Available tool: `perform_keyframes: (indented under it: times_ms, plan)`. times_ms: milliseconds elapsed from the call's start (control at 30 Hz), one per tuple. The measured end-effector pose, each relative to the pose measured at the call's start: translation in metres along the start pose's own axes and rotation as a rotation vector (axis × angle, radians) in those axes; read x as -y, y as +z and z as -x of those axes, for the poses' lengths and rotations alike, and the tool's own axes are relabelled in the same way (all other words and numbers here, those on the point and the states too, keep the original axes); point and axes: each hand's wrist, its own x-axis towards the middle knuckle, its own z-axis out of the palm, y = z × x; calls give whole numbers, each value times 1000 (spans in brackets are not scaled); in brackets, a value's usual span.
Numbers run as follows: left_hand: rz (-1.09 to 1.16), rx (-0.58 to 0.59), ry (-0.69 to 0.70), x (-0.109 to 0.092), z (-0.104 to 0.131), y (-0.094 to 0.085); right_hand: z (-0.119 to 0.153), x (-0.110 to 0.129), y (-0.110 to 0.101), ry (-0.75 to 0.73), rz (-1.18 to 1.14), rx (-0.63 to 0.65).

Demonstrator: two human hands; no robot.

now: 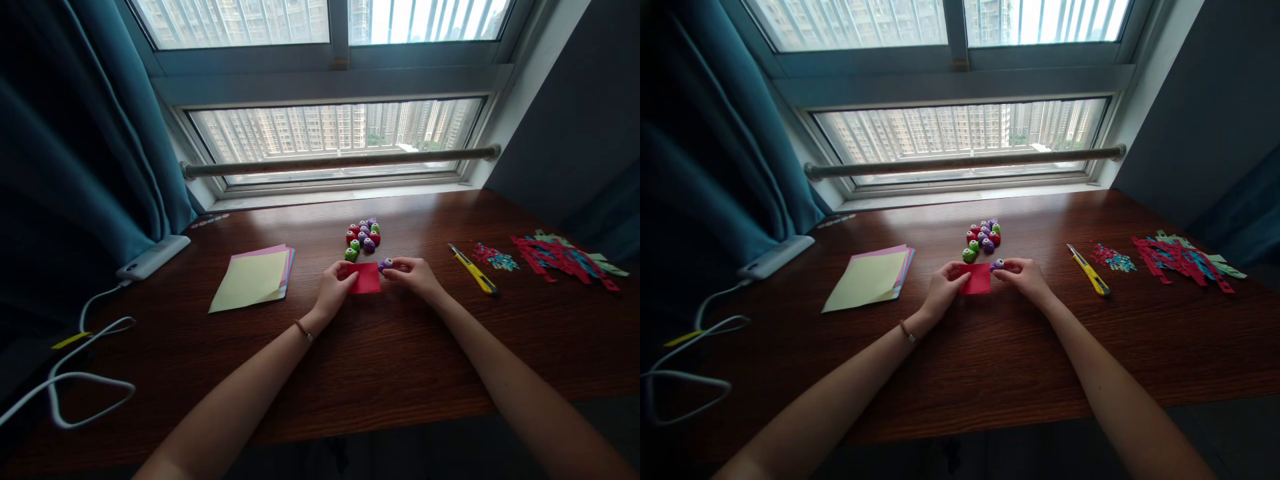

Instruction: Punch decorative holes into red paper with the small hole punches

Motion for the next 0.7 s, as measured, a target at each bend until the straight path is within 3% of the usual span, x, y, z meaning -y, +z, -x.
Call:
perform_keyframes:
  times_ms: [433, 700]
  plan:
    - [-19, 4, 25, -4, 2, 0, 1, 1, 2, 53, -173, 74]
    - [-88, 24, 63, -4, 2, 1, 0, -4, 3, -10, -26, 67]
